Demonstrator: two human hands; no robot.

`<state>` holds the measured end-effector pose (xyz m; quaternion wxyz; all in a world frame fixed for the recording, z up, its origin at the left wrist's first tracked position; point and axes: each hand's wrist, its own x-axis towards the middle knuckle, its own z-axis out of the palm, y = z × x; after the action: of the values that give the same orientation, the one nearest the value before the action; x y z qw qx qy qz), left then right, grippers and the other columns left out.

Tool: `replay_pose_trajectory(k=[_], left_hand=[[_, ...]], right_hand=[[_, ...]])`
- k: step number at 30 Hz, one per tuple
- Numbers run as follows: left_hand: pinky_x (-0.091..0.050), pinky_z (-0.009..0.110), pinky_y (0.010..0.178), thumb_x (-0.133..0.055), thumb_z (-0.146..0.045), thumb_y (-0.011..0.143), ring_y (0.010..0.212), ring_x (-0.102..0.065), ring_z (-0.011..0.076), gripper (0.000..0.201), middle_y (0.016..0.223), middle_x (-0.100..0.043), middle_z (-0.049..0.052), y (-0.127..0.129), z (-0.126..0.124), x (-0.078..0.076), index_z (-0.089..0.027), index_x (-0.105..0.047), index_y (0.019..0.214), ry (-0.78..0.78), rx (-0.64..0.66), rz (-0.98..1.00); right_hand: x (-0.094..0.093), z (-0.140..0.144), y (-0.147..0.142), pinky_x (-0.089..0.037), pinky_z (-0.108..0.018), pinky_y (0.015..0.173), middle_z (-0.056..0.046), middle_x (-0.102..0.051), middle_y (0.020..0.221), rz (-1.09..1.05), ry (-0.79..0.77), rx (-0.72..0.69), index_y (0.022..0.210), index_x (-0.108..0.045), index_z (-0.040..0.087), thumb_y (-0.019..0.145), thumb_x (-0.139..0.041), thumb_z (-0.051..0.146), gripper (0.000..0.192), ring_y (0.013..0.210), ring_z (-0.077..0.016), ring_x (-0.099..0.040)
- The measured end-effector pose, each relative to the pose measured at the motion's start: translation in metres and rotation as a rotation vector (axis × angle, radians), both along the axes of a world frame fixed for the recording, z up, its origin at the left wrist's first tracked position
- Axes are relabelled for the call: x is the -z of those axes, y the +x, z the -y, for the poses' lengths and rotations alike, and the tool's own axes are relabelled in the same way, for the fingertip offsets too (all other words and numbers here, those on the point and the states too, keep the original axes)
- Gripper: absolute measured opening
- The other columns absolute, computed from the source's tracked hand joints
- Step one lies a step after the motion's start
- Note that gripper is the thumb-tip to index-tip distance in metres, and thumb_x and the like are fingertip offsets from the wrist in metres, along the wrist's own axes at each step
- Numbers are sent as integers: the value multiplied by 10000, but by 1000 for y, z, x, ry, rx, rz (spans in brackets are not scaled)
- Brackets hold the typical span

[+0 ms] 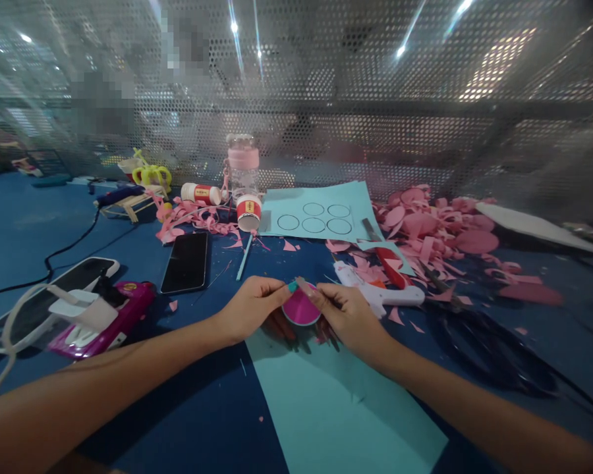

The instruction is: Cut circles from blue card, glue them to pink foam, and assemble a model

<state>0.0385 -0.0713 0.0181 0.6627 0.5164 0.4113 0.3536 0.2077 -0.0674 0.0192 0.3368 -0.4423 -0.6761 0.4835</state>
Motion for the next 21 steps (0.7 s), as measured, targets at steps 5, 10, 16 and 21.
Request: replay_pose_trajectory(k=[5,10,16,21], left_hand=[[-505,208,436,-596,-493,718,475,-635,142,352,559,-608,-11,1,0,4,-147,-528,712,68,-13,-50],[-533,220,437,-539,-383,790,459,-636,144,265,524,-579,-37,-2,2,3,-161,-512,648,310,-88,-138],[-564,197,528,-448,-200,869,548,-669,123,225,699,-705,28,-13,2,2,-155,-648,963,950,-280,-260],[-532,282,849,-482,-101,842,1044,-598,176,319,1161,-616,81,-16,-4,8,-196,-613,1116,1313,-153,-312]], right_hand=[[-1,2,-1,-350,-198,309,54,-444,365,23,-50,-8,549,-464,185,750,-520,576,443,301,-102,-477],[-3,2,-1,-370,-218,401,31,-457,473,35,130,-8,581,-456,187,822,-408,569,454,413,-95,-466],[1,6,5,-431,-328,745,-46,-518,817,73,532,264,844,-508,193,880,-297,533,402,798,-174,-515],[10,2,6,-453,-319,733,-32,-545,772,-56,316,208,926,-573,233,857,-279,587,465,802,-181,-538]])
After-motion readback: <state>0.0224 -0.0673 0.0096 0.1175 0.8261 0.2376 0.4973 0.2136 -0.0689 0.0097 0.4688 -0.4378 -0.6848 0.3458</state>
